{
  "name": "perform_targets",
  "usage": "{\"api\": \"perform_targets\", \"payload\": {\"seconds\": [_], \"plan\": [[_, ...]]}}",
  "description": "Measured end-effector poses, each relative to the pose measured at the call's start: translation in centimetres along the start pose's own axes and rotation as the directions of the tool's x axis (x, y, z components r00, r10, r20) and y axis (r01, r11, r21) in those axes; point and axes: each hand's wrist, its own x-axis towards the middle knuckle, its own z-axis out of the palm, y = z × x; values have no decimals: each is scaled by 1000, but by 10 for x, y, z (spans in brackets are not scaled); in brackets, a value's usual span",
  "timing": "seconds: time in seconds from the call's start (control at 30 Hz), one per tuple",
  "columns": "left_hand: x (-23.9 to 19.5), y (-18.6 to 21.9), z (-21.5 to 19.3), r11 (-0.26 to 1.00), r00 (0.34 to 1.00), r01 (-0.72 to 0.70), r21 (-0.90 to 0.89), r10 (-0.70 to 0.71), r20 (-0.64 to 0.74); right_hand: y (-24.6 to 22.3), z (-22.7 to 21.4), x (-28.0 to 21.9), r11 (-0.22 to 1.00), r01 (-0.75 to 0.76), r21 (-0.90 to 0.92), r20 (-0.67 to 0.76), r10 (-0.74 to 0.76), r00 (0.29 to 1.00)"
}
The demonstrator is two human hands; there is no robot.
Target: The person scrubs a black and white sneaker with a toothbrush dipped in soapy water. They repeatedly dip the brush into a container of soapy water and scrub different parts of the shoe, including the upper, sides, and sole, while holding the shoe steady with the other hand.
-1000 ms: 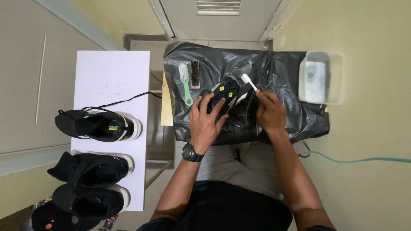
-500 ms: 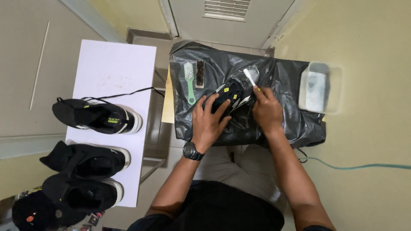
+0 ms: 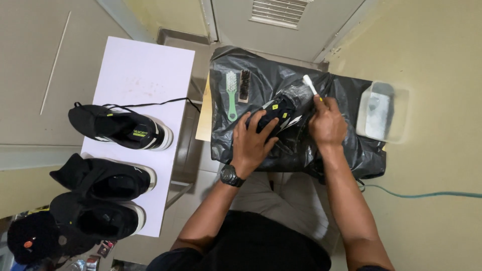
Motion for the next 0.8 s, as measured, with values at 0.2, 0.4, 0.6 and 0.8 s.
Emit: {"api": "perform_targets", "payload": {"seconds": [0.2, 0.4, 0.6, 0.8], "plan": [[8, 12, -23, 994, 995, 77, -83, -72, 62, -2, 6, -1, 996, 71, 56, 36, -73, 997], [9, 6, -22, 994, 998, -69, 80, 69, 1, -8, 6, -6, 988, 100, 119, 127, -115, 985], [6, 6, -17, 992, 999, -33, 121, 30, 29, 0, 10, -4, 970, 102, 219, 199, -146, 969], [5, 4, -12, 985, 998, -58, 165, 57, 13, -2, -1, 7, 923, 113, 367, 210, -201, 957]]}}
